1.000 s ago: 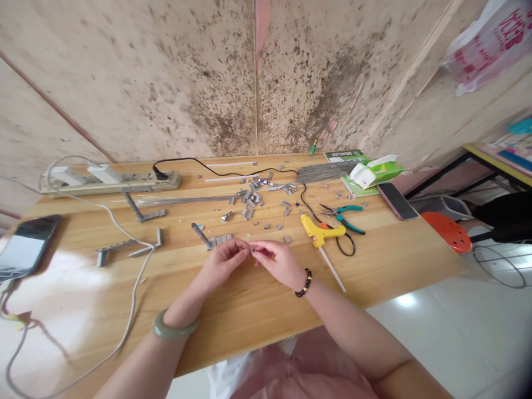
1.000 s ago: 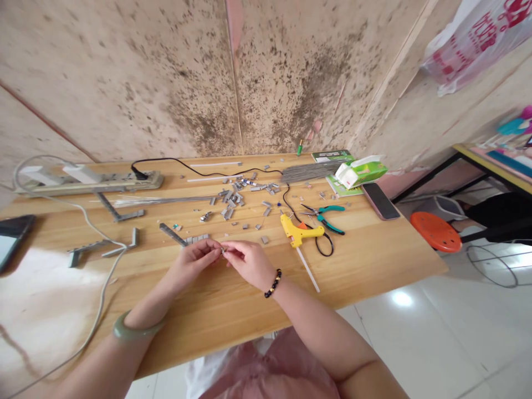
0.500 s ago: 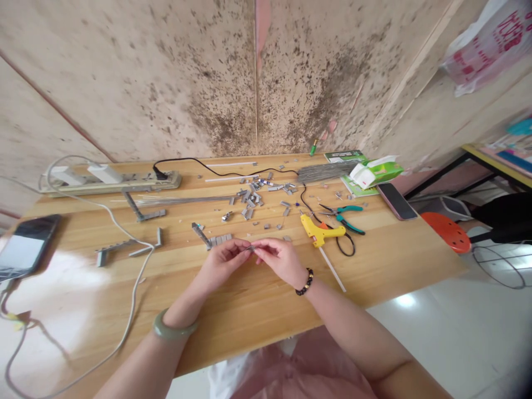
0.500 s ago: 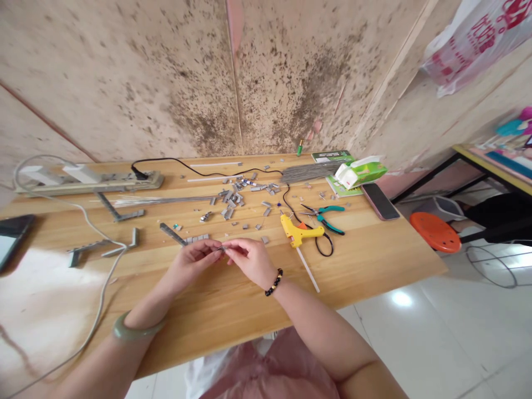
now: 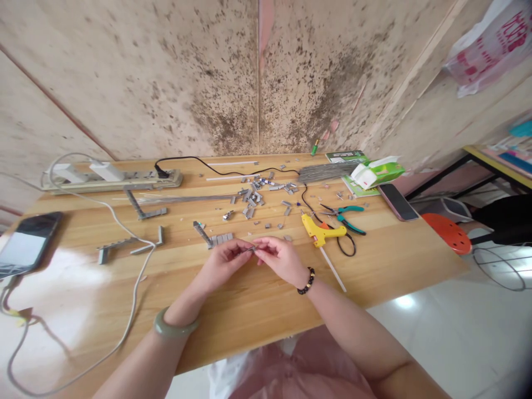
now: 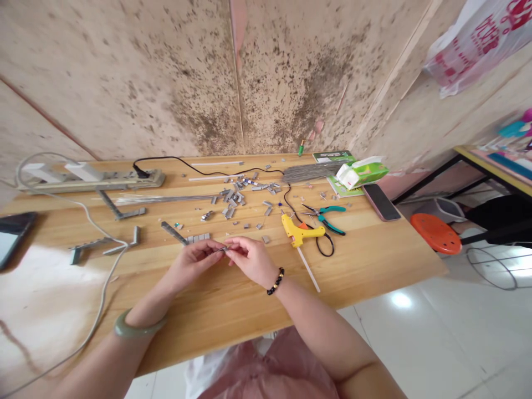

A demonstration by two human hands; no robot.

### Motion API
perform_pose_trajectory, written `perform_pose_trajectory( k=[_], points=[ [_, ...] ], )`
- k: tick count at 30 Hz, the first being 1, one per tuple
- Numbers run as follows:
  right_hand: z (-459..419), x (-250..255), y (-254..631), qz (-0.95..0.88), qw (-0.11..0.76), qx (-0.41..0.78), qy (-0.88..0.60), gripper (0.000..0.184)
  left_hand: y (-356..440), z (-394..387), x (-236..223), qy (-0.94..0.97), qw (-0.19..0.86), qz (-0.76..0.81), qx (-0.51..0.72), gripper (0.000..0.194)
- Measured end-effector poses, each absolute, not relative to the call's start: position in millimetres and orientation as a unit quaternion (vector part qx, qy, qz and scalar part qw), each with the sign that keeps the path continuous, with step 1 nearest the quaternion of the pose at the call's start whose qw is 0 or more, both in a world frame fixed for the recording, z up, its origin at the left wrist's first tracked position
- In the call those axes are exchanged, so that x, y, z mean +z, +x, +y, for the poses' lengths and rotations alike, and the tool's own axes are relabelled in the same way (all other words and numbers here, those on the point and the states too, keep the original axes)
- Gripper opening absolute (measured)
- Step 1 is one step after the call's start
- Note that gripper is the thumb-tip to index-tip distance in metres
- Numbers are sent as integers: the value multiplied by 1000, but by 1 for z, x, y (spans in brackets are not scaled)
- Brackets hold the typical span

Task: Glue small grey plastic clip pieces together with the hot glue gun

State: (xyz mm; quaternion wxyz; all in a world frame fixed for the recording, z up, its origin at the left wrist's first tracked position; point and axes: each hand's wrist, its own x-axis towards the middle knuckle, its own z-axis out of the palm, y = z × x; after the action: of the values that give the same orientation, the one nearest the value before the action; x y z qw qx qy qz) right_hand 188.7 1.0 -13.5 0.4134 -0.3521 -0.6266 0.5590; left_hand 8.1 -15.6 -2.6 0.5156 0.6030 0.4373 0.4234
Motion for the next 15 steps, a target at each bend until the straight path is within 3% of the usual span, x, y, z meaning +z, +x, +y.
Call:
perform_pose_trajectory(
  k=[15],
  points=[
    [1, -6, 189, -625, 434, 548, -349, 19, 11, -17, -1, 625, 498, 430, 421, 18]
  ],
)
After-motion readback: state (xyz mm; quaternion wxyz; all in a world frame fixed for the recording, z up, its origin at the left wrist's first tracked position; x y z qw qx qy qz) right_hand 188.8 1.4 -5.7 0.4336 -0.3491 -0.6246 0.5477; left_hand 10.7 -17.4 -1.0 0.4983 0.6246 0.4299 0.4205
